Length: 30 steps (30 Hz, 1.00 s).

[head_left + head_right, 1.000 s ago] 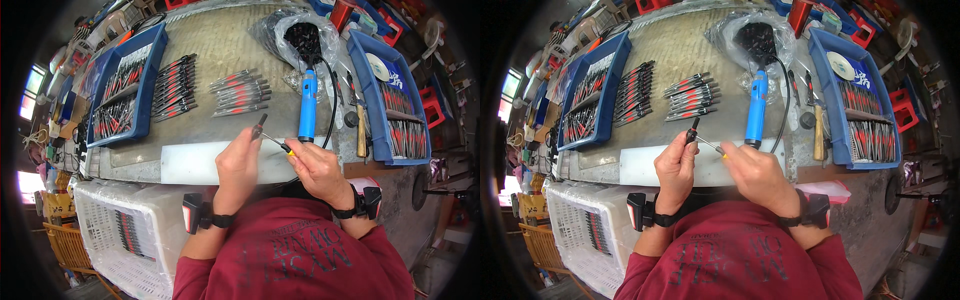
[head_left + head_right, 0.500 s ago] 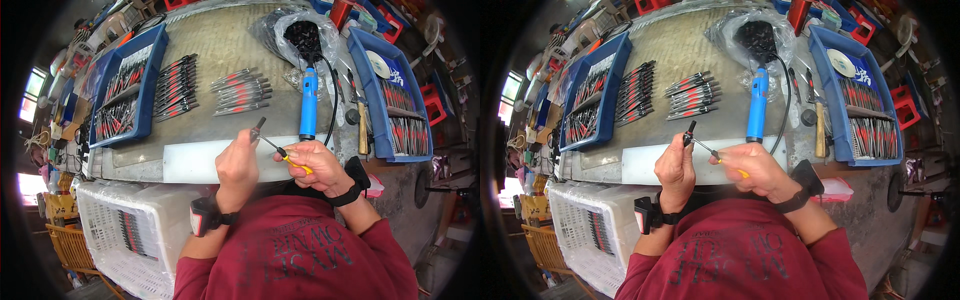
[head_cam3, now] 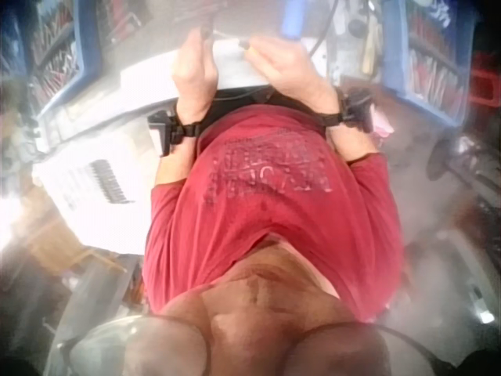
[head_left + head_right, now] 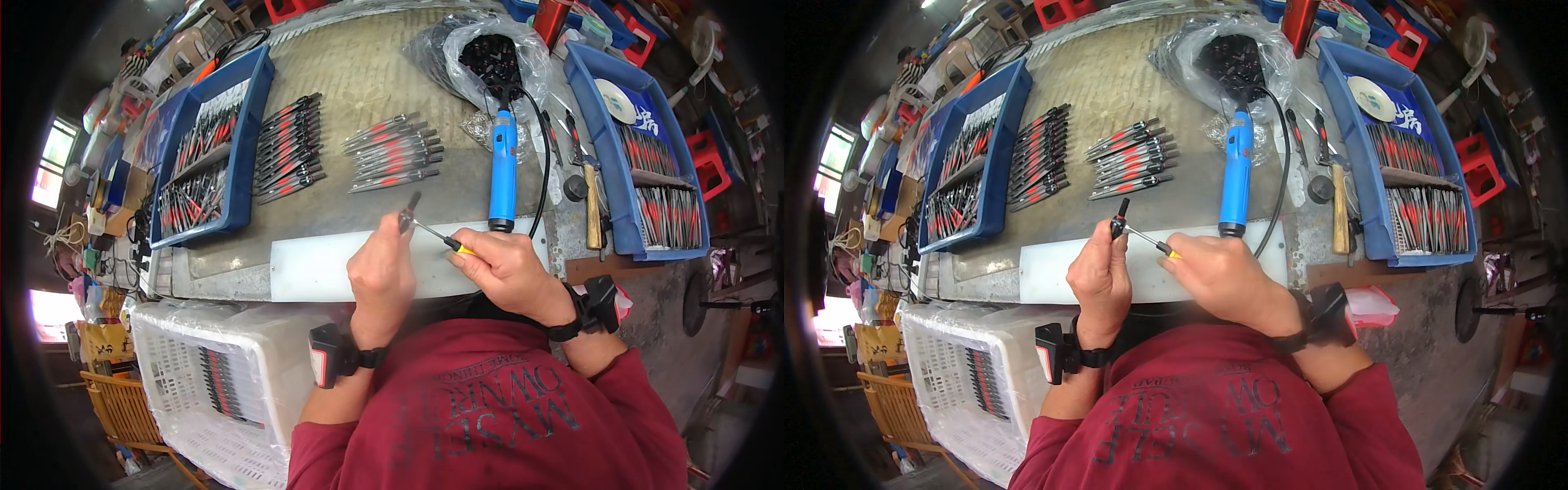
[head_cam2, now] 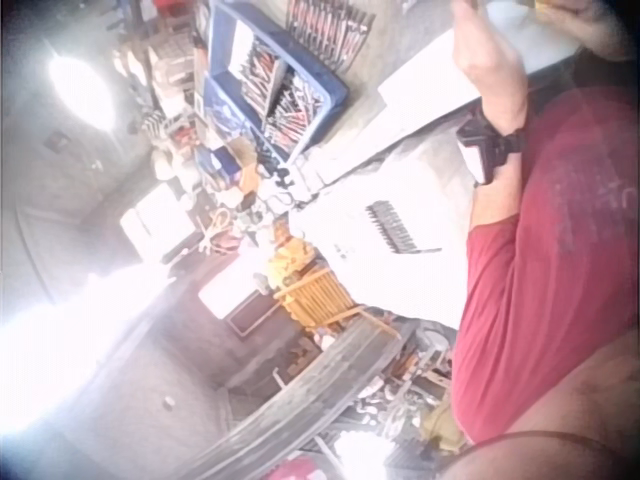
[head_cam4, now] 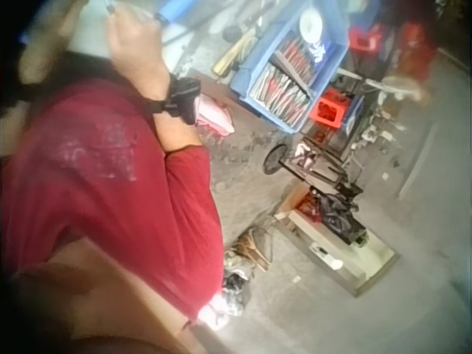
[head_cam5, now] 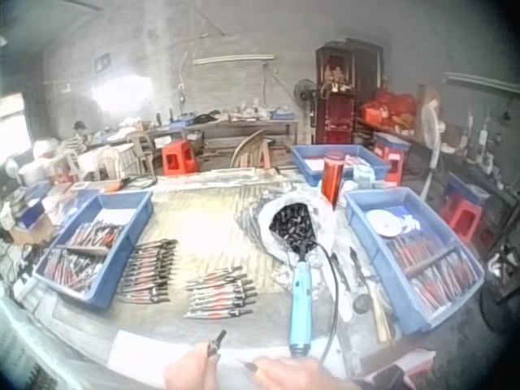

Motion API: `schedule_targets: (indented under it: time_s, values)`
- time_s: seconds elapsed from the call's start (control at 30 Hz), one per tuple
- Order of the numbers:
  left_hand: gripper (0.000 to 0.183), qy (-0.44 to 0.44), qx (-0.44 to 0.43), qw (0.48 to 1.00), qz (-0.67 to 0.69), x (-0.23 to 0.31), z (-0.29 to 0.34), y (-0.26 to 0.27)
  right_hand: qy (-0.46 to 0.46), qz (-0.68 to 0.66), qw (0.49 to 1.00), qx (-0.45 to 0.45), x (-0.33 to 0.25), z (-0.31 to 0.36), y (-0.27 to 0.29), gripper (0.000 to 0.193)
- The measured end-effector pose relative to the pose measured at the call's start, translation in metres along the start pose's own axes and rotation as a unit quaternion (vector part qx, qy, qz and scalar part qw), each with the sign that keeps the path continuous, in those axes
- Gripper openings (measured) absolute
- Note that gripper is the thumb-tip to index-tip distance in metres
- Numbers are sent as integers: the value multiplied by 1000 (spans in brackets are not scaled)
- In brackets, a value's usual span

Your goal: The person uses a blue power screwdriver to join small black and red components together on a work surface. The person picks up pieces from rows on the table, applies the tool to them, and then places the assembled items into a white basket.

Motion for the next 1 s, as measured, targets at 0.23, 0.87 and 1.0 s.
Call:
schedule_targets:
  time_s: [0.23,0.87,1.0]
  values:
    - [29,-27,11,1000,-3,-1,3,-2,-355,-475,799,-94,11,5,-5,14]
    - [25,-19,10,1000,-15,-2,3,0,94,125,987,31,-1,1,5,13]
    - [24,-28,22,999,-21,0,5,-2,29,3,998,55,-1,1,-4,21]
Point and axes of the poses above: each hand's wrist, its own z-axis away from the middle knuckle, its own y-axis out of the back of the hand, x = y × z, the point moved 2 cm from there along -z, towards the middle knuckle
